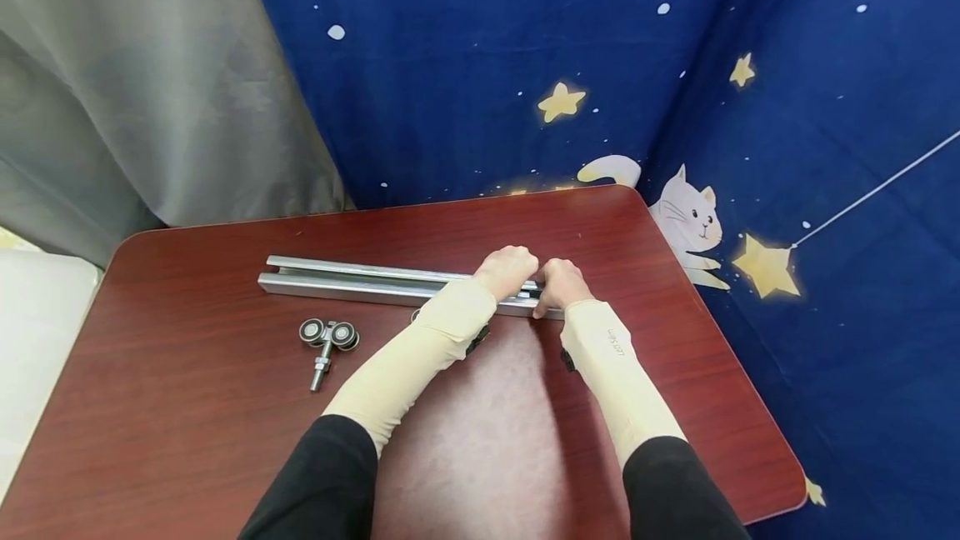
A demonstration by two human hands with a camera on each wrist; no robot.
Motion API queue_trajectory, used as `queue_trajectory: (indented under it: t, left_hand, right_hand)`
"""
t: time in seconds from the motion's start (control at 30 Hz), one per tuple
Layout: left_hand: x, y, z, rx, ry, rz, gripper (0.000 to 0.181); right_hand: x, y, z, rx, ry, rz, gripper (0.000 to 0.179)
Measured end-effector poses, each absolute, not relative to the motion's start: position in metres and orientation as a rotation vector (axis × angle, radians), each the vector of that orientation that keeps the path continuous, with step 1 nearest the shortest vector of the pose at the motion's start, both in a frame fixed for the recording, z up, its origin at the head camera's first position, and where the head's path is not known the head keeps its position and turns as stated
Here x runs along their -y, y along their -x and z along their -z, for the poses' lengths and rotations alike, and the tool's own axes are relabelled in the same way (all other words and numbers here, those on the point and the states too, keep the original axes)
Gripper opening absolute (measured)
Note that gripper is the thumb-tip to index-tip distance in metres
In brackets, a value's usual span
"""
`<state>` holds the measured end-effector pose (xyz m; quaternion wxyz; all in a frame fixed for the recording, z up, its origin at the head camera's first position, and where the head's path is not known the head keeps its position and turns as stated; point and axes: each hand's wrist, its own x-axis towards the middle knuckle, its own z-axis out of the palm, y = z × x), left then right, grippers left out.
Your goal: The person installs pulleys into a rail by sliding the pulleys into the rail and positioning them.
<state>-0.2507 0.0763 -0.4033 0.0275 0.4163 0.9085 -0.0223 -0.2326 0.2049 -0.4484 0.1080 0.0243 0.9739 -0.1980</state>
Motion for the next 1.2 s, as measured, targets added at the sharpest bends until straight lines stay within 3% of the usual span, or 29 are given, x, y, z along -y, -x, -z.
queue_trajectory:
  t: [1.2]
  left_hand:
    - [0.017, 0.276, 0.398, -2.769, -1.1, -0.006, 0.016]
  right_hand:
    - [-0.203, 0.236, 0.445, -2.797, -0.063, 0.572, 0.063]
